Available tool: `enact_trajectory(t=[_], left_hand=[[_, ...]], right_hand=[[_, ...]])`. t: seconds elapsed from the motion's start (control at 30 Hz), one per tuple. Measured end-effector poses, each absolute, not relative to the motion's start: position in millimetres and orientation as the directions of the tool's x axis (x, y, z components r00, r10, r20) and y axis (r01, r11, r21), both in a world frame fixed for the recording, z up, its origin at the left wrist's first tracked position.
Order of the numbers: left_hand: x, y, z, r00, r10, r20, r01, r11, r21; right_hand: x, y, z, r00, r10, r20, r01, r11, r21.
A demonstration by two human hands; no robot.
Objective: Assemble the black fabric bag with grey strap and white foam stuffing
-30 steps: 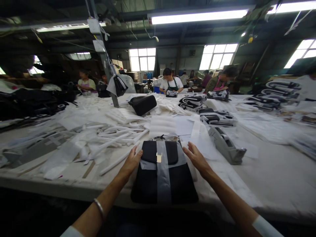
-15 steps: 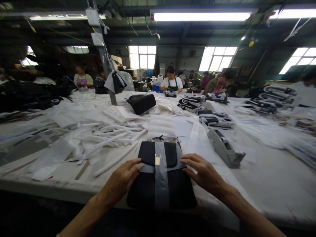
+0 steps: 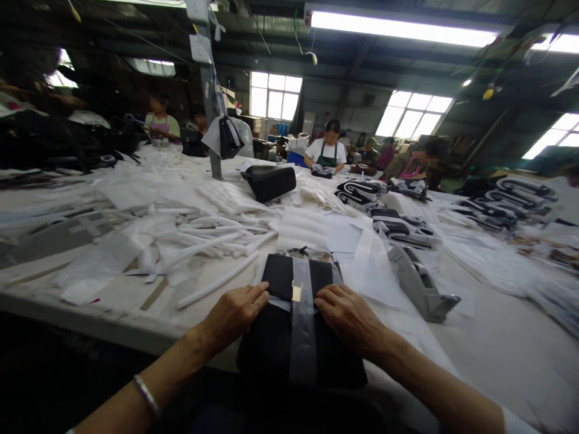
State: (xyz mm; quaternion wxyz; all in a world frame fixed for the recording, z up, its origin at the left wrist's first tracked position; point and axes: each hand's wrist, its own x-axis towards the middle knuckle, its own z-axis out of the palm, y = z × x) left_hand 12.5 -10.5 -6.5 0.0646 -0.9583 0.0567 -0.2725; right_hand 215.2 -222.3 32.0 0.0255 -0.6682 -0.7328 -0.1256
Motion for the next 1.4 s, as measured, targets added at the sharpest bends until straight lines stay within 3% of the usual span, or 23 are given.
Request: enact_trajectory(t=[0.3, 0.47, 0.7, 0.9, 1.03, 1.17, 1.3, 1.4], left_hand=[[13.9, -1.4, -10.7, 0.821, -0.153, 0.550, -0.089, -0.986, -0.141], [14.9, -1.2, -12.4, 0.810, -0.123, 0.574, -0.083, -0.992, -0.096], [9.3, -5.3, -9.1, 0.809, -0.145, 0.570, -0.092, -0.988, -0.122], [9.7, -1.0, -7.9, 0.855, -0.073, 0.514, -0.078, -0.997, -0.011], [4.5, -2.9, 1.0, 0.861, -0.080, 0.502, -0.096, -0.995, 0.006], [-0.9, -10.9, 12.1, 0.861, -0.025, 0.508, -0.107, -0.985, 0.133], [1.7, -23.7, 18.3, 0.895, 0.014, 0.446, -0.105, -0.965, 0.239], [4.4, -32.1, 17.6, 0.927, 0.029, 0.374, -0.056, -0.975, 0.215]], right_hand=[[214.3, -227.2, 29.0, -0.179, 0.932, 0.315, 0.963, 0.100, 0.251], [211.3, -229.0, 28.4, -0.198, 0.930, 0.310, 0.958, 0.116, 0.262], [209.0, -235.2, 22.9, -0.201, 0.925, 0.324, 0.961, 0.122, 0.247], [212.1, -242.5, 25.1, -0.140, 0.912, 0.386, 0.986, 0.095, 0.135], [226.2, -254.2, 32.8, 0.059, 0.923, 0.380, 0.998, -0.059, -0.012], [241.2, -258.3, 45.1, 0.237, 0.872, 0.428, 0.971, -0.213, -0.104], [243.2, -251.7, 51.5, 0.238, 0.857, 0.457, 0.970, -0.188, -0.153], [239.7, -249.5, 46.5, 0.168, 0.898, 0.407, 0.984, -0.125, -0.129]])
